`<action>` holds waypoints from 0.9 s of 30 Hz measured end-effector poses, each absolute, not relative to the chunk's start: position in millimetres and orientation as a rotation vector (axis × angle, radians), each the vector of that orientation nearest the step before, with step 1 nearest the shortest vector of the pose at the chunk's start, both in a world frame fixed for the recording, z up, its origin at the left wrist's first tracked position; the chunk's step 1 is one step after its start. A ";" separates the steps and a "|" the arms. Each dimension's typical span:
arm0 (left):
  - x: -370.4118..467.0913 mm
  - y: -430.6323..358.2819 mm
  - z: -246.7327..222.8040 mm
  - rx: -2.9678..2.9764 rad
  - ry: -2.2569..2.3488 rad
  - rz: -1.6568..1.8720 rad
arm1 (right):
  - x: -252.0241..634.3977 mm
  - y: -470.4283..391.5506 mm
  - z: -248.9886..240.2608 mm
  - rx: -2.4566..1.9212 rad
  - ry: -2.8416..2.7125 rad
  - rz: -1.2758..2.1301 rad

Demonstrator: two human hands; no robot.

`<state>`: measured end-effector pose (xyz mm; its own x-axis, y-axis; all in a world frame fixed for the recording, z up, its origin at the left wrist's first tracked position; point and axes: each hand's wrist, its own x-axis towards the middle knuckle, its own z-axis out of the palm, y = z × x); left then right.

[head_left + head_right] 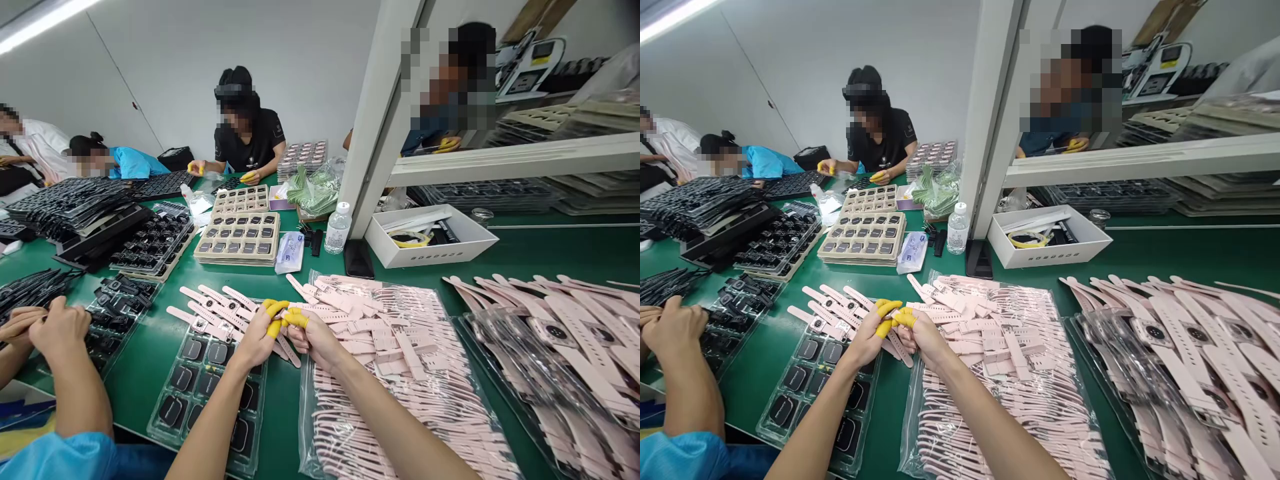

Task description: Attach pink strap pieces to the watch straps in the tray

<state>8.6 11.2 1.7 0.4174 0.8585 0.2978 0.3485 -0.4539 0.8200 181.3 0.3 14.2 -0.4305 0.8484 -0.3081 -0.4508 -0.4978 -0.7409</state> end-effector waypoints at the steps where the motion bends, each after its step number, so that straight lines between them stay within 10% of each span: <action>1: 8.3 10.7 3.5 1.977 1.015 0.951 | 181.9 0.4 14.6 -0.877 -0.747 1.999; 27: 7.2 7.5 0.1 1.934 1.028 0.901 | 186.1 -1.4 17.7 -1.007 -0.881 1.984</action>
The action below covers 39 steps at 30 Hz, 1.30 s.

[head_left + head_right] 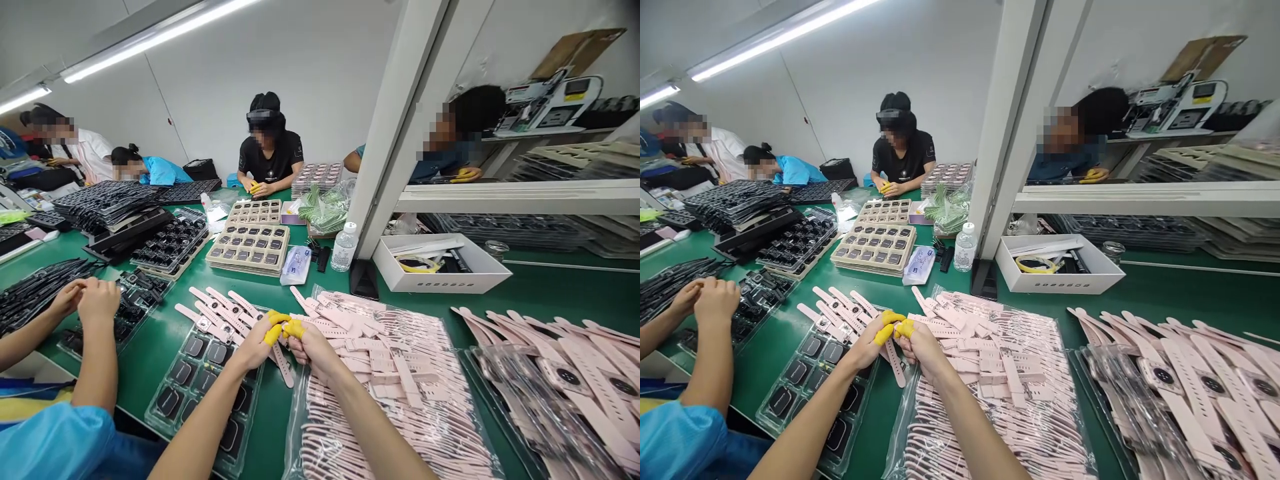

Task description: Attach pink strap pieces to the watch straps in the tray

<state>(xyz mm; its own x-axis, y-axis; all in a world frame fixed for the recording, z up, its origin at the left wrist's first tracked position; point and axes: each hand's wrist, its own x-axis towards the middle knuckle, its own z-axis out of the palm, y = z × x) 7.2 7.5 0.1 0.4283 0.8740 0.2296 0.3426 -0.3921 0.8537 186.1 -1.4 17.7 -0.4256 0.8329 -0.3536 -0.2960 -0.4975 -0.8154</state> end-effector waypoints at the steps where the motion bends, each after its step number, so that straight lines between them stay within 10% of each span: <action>1: 8.4 6.9 -0.2 1.877 1.015 0.915 | 186.1 -1.0 17.6 -0.991 -0.875 1.975; 18: -79.1 18.0 96.3 2.448 1.507 0.264 | 199.0 -3.4 19.7 -1.230 -2.122 0.897; 28: -96.2 2.1 79.3 2.357 1.275 -0.261 | 179.2 -37.8 24.8 -1.060 -2.674 0.977; 39: -98.6 -24.5 44.7 2.769 1.513 0.007 | 186.0 -33.6 37.5 -1.113 -2.649 0.941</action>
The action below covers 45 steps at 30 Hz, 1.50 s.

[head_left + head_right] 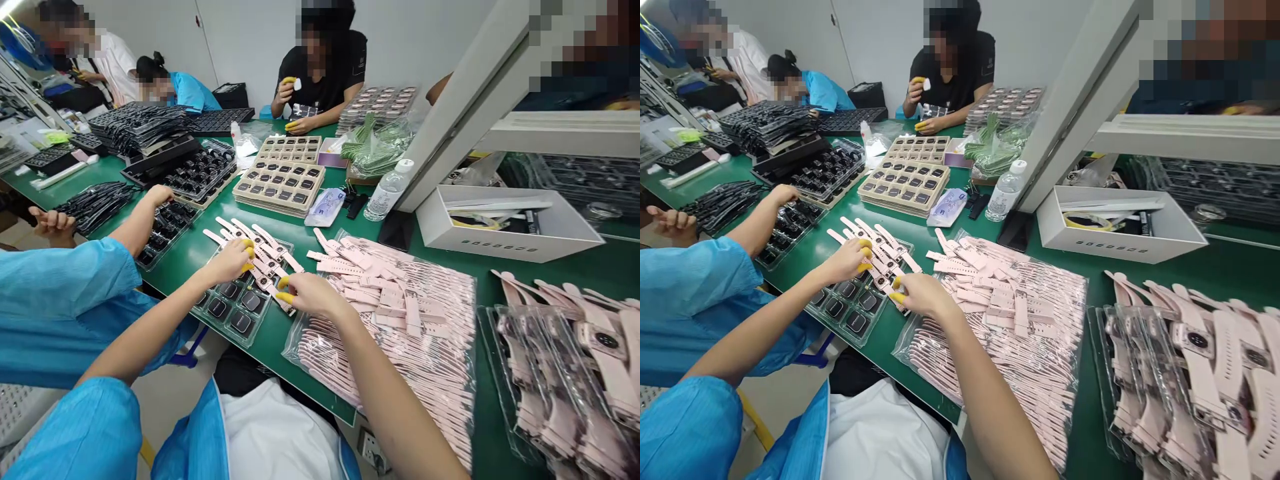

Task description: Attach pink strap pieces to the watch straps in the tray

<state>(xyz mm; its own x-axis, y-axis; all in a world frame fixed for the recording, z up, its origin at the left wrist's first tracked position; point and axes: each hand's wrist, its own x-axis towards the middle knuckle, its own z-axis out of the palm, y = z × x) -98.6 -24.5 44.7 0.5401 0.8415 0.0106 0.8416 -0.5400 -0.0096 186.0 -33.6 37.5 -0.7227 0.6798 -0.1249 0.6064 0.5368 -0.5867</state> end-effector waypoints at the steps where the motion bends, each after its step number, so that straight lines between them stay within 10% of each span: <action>1: -102.1 -29.7 47.0 -2.687 -1.550 0.032 | 189.0 -29.5 38.2 -1.194 -2.578 0.837; 6: -112.9 -55.2 49.4 -2.592 -1.709 0.344 | 214.1 -4.4 23.1 -1.552 -2.331 0.286; 19: -112.7 -61.0 33.4 -2.615 -1.630 0.277 | 233.1 12.2 -9.2 -1.491 -2.301 0.319; 27: -88.1 -48.1 73.8 -2.775 -2.294 -0.900 | 218.1 0.7 23.6 -0.995 -1.354 0.932; 34: 19.0 16.5 33.7 -2.837 -1.916 -1.969 | 187.9 -13.0 30.4 -0.811 -0.922 1.561; 45: 22.9 22.0 8.4 -3.126 -1.290 -1.600 | 187.2 -10.2 19.8 -0.809 -1.056 1.763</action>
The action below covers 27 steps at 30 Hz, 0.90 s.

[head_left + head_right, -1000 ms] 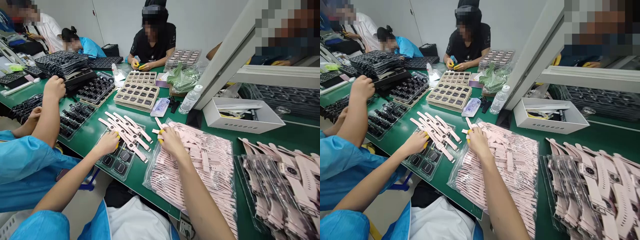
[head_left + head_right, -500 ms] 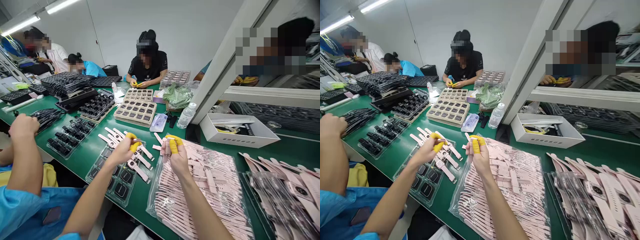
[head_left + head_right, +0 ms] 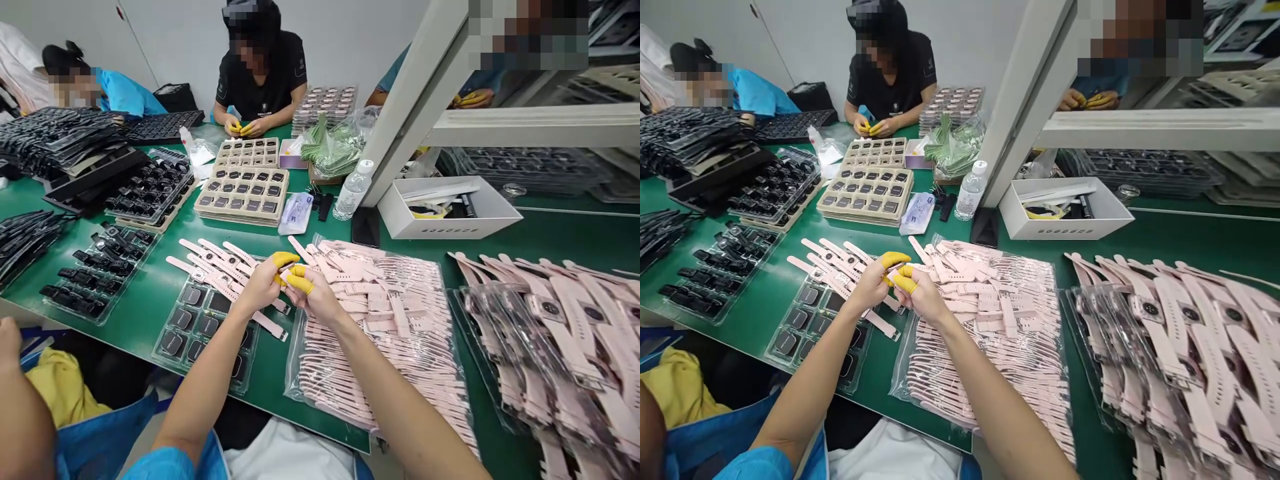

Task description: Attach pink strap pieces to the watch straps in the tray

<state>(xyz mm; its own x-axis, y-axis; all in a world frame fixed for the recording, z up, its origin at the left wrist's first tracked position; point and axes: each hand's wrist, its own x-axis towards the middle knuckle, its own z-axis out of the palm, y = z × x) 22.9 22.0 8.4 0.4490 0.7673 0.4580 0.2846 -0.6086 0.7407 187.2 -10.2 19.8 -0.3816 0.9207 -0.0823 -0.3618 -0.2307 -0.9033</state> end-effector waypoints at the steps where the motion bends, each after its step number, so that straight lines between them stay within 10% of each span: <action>1: 23.1 21.6 9.6 2.122 0.881 1.081 | 187.6 -9.8 20.0 -0.806 -1.050 1.756; 27: 21.8 15.6 18.4 2.116 0.976 0.968 | 183.4 -8.1 25.5 -0.846 -0.814 1.610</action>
